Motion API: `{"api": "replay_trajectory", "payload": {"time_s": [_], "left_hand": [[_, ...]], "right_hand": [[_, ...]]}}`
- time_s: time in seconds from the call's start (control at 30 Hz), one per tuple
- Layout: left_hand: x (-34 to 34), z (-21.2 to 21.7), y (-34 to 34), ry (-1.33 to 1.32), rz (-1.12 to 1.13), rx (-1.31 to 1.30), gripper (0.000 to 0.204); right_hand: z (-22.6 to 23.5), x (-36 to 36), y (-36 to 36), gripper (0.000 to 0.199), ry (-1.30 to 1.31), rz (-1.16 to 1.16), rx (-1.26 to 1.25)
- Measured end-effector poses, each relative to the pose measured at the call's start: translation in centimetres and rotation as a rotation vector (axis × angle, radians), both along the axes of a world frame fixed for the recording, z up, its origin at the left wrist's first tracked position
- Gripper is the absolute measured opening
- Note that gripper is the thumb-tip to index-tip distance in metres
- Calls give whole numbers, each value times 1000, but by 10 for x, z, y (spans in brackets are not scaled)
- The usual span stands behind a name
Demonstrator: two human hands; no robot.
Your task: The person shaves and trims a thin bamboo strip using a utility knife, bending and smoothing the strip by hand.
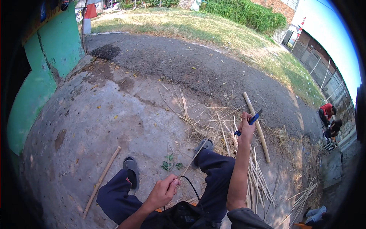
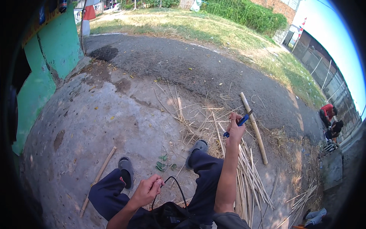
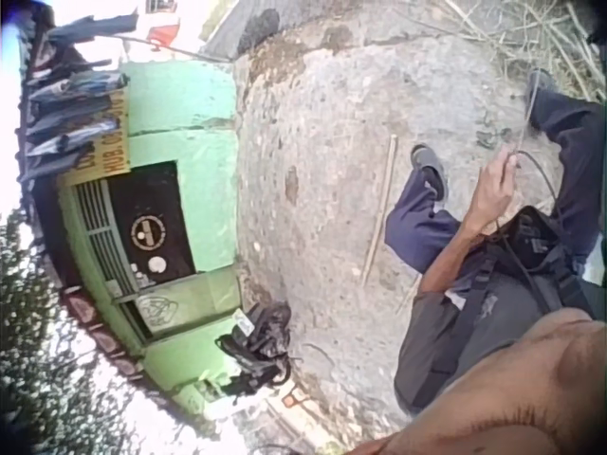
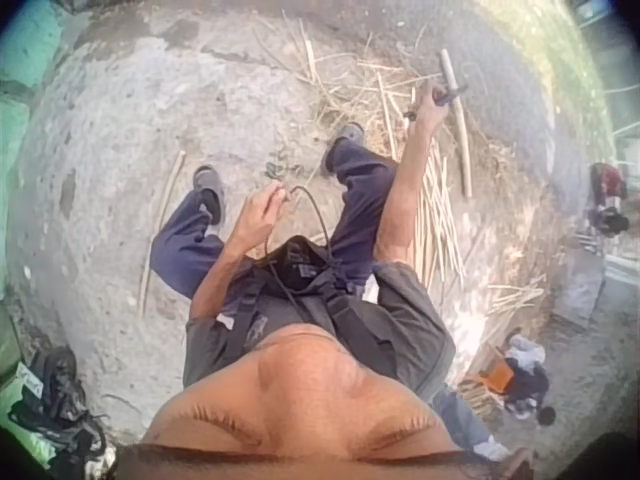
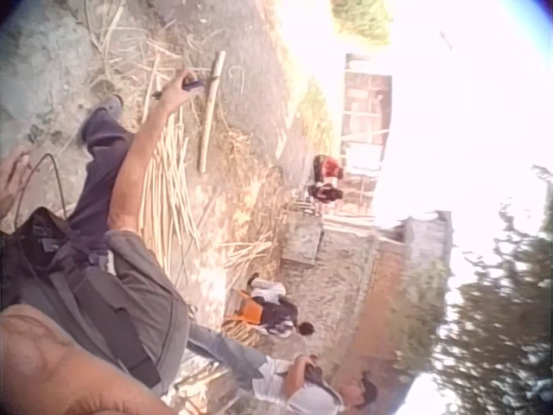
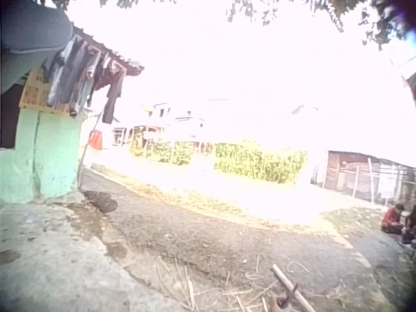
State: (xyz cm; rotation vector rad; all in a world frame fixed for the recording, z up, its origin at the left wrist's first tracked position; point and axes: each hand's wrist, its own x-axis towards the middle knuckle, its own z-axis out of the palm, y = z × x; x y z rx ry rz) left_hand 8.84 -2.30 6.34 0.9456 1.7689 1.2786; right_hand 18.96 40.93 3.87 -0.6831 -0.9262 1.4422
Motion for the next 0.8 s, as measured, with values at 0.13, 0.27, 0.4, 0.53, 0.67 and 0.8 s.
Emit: {"api": "replay_trajectory", "payload": {"time_s": [0.13,0.27,0.4,0.53,0.67,0.8], "left_hand": [[-15,-15,-8,-124,52,41,23],[-24,-13,6,-318,72,145,28],[-39,-16,2,-559,131,188,25],[-41,-20,9,-672,108,163,24],[-35,-19,15,-624,49,111,24],[-33,-10,20,-588,13,81,22]], "right_hand": [[6,-25,-56,30,-821,586,255],[-26,-50,-85,31,-1151,491,641],[6,-76,-139,37,-866,593,483],[21,-84,-169,41,-362,855,-27],[5,-89,-165,28,-389,812,-1],[-3,-85,-158,23,-304,805,-58]]}}
